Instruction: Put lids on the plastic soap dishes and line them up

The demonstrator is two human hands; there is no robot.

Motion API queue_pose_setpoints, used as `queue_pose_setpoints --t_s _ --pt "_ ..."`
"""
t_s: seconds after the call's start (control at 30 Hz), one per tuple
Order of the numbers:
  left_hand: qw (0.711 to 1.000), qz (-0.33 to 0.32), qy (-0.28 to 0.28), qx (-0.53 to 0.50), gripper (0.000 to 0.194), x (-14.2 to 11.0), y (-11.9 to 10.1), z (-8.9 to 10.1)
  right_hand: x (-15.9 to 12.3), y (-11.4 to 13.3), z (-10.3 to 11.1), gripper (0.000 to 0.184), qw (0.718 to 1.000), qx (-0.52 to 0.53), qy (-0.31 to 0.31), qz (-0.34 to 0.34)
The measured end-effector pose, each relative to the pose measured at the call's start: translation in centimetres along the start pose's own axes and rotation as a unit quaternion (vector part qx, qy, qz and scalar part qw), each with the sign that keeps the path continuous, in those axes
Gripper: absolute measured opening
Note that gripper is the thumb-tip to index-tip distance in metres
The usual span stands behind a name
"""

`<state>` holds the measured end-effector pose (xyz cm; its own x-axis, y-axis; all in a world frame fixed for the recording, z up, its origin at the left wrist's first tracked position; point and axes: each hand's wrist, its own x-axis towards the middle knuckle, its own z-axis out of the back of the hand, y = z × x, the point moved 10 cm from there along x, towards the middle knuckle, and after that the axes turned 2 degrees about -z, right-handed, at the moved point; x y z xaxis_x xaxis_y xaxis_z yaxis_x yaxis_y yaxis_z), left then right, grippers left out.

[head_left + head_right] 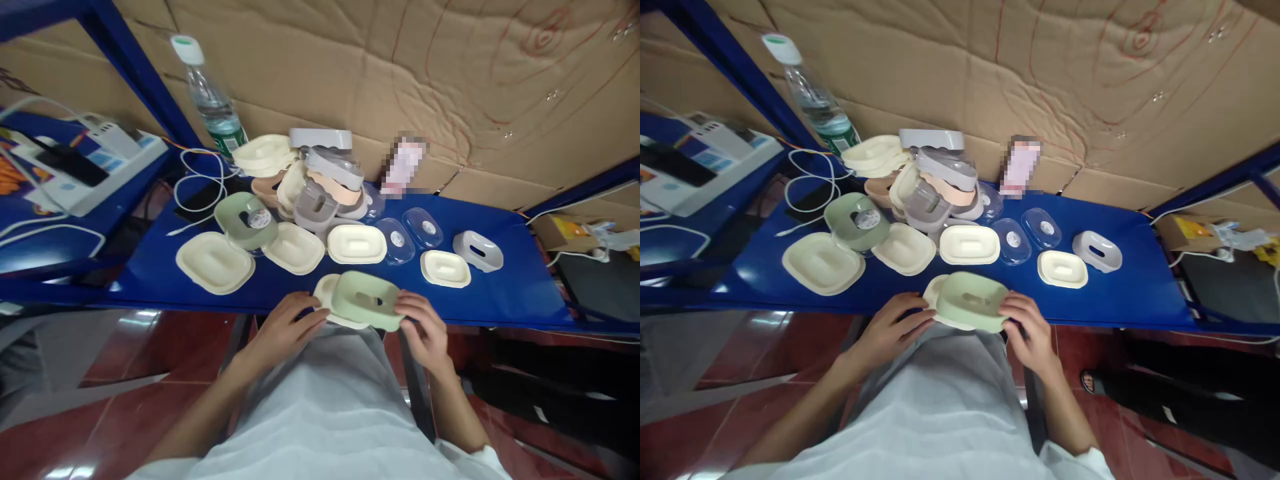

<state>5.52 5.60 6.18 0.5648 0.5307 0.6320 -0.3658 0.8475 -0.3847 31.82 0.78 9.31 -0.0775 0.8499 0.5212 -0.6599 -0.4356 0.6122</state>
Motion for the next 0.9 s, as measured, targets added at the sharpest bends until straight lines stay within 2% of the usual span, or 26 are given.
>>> queue_pose_setpoints --t_s 0.17,0.3,0.4,0.47,0.67,0.9 --pt "0.998 0.034 -0.051 0.025 0.047 -0.9 1.0 0.6 -0.6 1.3 -4.3 0.029 0.997 0.004 0.056 0.046" --pt "0.999 0.011 -0.047 0.026 0.051 -0.6 0.8 0.4 0.1 1.5 -6.0 0.033 0.992 -0.002 0.107 0.070" --pt "0.999 -0.007 -0.019 0.041 0.044 -0.3 0.4 0.1 0.3 1.8 -7.0 0.025 0.986 -0.005 0.146 0.082" --pt "0.999 -0.006 -0.013 0.034 0.038 -0.2 0.3 0.1 0.2 2.1 -7.5 0.027 0.982 -0.018 0.163 0.090" --pt "0.999 0.002 -0.035 0.027 0.024 0.1 0.3 0.6 0.1 2.7 -8.1 0.033 0.972 -0.118 0.160 0.121" --pt "0.997 -0.025 -0.012 0.066 0.024 0.3 0.1 0.0 -0.2 3.8 -8.5 0.035 0.966 -0.133 0.162 0.150"
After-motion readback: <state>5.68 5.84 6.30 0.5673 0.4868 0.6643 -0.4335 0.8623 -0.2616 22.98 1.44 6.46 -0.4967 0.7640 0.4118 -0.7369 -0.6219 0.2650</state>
